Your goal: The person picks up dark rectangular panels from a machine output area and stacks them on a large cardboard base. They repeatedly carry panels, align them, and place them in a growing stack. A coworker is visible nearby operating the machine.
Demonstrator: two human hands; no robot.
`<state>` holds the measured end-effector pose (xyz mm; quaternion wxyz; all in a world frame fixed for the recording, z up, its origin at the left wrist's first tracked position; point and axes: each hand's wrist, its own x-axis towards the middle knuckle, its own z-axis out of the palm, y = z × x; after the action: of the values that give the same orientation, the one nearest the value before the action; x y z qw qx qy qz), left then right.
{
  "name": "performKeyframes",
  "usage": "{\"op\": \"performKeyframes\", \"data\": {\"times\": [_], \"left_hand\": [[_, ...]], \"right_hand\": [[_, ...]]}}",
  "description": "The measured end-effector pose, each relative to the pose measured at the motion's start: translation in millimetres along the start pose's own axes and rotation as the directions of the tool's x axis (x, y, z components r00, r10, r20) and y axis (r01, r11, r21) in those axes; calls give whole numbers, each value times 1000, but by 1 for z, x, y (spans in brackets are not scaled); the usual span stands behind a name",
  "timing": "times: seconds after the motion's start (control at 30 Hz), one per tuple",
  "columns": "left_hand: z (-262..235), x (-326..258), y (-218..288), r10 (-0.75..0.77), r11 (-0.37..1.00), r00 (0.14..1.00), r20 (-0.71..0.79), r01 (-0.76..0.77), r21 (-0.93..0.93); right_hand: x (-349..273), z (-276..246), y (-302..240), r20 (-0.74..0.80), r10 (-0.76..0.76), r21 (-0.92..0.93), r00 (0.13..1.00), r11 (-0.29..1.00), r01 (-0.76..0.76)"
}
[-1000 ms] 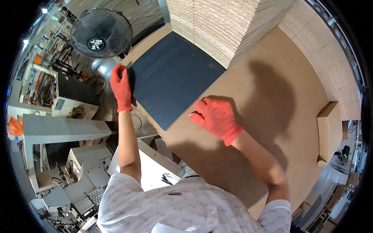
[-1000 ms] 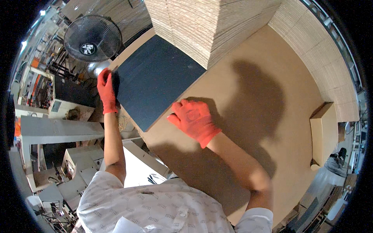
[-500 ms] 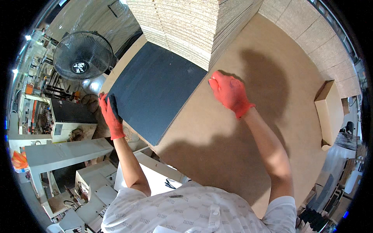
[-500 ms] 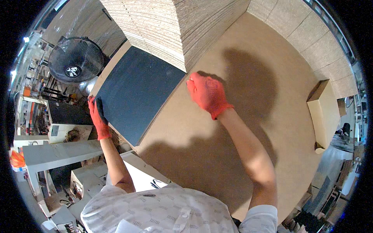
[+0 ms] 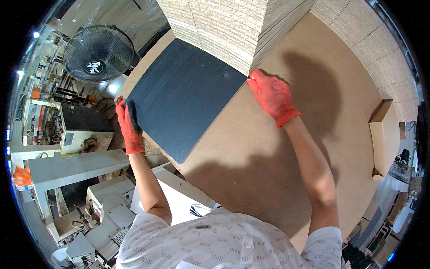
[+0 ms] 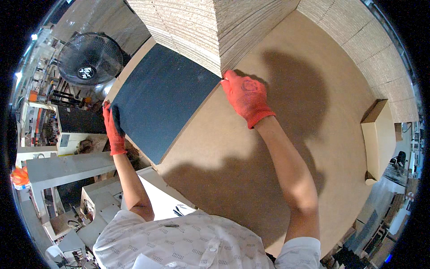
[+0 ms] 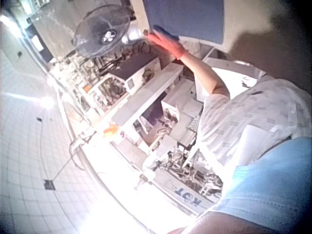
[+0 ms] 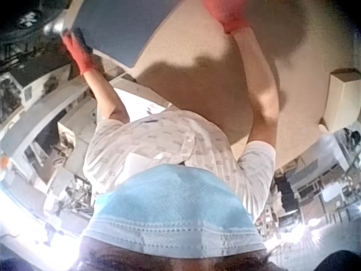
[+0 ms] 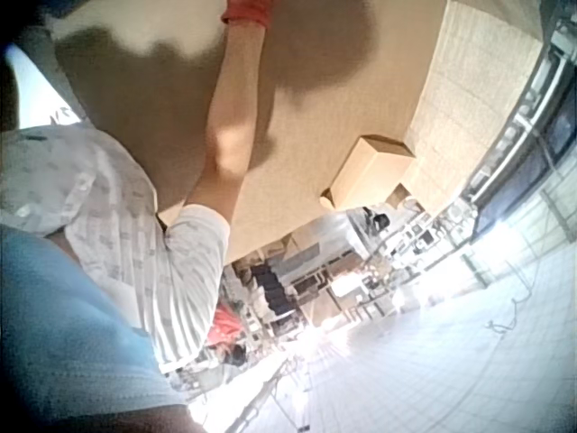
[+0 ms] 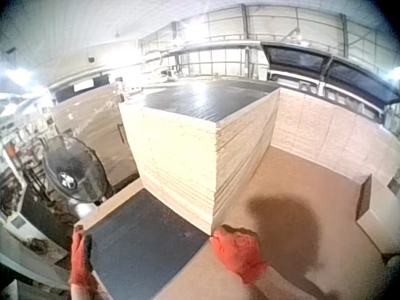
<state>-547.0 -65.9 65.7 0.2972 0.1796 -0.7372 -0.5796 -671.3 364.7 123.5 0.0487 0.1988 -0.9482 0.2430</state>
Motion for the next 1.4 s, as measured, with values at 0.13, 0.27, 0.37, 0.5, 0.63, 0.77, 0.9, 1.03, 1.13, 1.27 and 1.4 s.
{"op": "performKeyframes", "data": {"times": [0.13, 0.27, 0.37, 0.5, 0.63, 0.77, 0.9, 1.03, 1.13, 1.27, 1.4], "left_hand": [[-12, 2, -16, 133, 977, 989, 57, -141, 162], [-3, 5, -14, 13, 1000, 1000, -20, -13, -7], [-1, 5, -13, 16, 1000, 999, -39, -16, 2], [-3, 4, -10, 38, 997, 999, -6, -37, 72], [-2, 1, -8, 72, 991, 997, -17, -70, 112], [-1, 3, -13, 55, 998, 998, -37, -54, 26], [0, 3, -16, 102, 992, 995, -19, -100, 75], [-11, 4, -26, 177, 965, 984, 31, -180, 190], [3, 1, -9, 86, 995, 996, -16, -85, 46], [2, -2, -5, 101, 990, 995, -19, -99, 100], [4, -1, -6, 46, 999, 998, -31, -47, -27]], "right_hand": [[-1, -3, -2, 36, -11, -8, 999, 1000, 11], [-2, -2, -4, 44, 12, -25, 999, 1000, -11], [-3, 0, -4, 27, 6, -19, 1000, 1000, -6], [-4, -2, -9, 22, 33, -57, 999, 998, -32], [-4, -7, -13, 35, 31, -68, 999, 997, -28], [-6, -6, -5, 39, -8, 20, 999, 1000, 7], [-8, -2, -8, -4, -20, 54, 1000, 998, 21], [-9, -9, -10, 70, -31, -35, 997, 999, 33], [-8, -10, -10, 24, -25, -24, 999, 999, 26], [-7, -4, 0, 17, -62, 18, 998, 998, 62], [-3, -5, 0, 12, -48, 10, 999, 999, 48]]}}
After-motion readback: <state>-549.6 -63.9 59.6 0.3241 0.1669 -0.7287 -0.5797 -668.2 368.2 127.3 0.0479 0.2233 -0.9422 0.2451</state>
